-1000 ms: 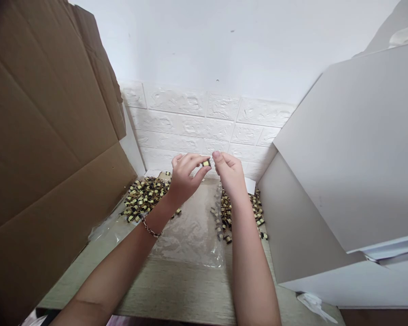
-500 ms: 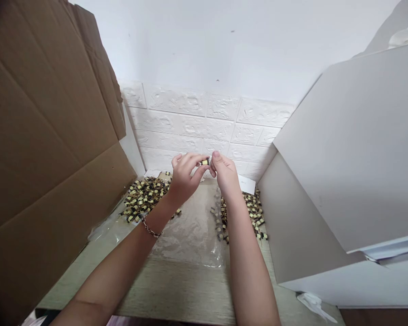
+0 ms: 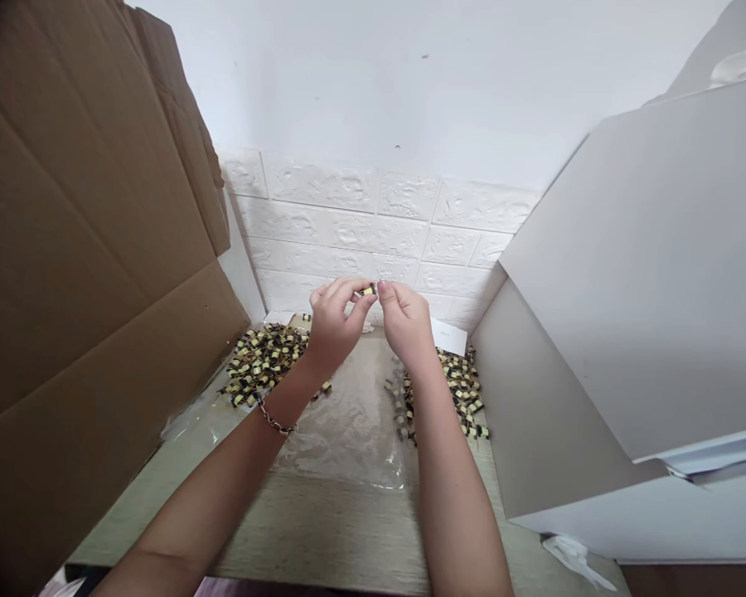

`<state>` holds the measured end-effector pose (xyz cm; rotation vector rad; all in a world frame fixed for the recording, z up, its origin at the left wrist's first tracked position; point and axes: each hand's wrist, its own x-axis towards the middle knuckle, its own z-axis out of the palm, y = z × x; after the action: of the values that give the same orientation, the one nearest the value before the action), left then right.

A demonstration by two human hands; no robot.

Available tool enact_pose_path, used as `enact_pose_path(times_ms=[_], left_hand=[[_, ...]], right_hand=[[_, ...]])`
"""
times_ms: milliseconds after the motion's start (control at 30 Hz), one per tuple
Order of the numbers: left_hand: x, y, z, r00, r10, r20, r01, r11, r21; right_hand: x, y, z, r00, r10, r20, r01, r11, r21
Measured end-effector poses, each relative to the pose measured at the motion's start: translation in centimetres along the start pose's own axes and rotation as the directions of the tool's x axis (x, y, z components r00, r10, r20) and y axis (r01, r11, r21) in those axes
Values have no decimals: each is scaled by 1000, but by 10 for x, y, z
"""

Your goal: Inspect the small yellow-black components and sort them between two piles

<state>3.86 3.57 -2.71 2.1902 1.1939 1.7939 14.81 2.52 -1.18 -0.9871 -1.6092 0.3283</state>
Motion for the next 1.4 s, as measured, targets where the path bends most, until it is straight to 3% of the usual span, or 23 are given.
enact_pose_path(times_ms=[467,567,700,833,1100,1267,1333,1400], left_hand=[[-3,-7,1,984,176,8,-169,931,323],[-3,-10,0,973,230,5,-215,900,378],[-4,-16,2,952,306,24,-287,859,424],[-6,-21,7,943,328,51,-313,825,471],[-10,-27,14,942,284,182,-337,810,480],[1,-37,3,961,154,230,-248,847,470],[9,-43,-5,983,28,180,-100,908,406],[18,-46,-15,981,-143,128,121,978,170]], right_hand=[[-1,1,1,998,-68,-8,64,970,-234],[0,3,2,992,-122,26,122,899,-421],[0,4,2,984,-149,99,177,735,-655],[0,7,0,977,-118,177,212,624,-752],[3,18,-3,956,44,291,193,654,-732],[-2,2,4,930,-4,367,231,785,-575],[-3,-7,6,922,-66,381,260,834,-487],[-4,-12,7,944,-117,309,255,853,-456]])
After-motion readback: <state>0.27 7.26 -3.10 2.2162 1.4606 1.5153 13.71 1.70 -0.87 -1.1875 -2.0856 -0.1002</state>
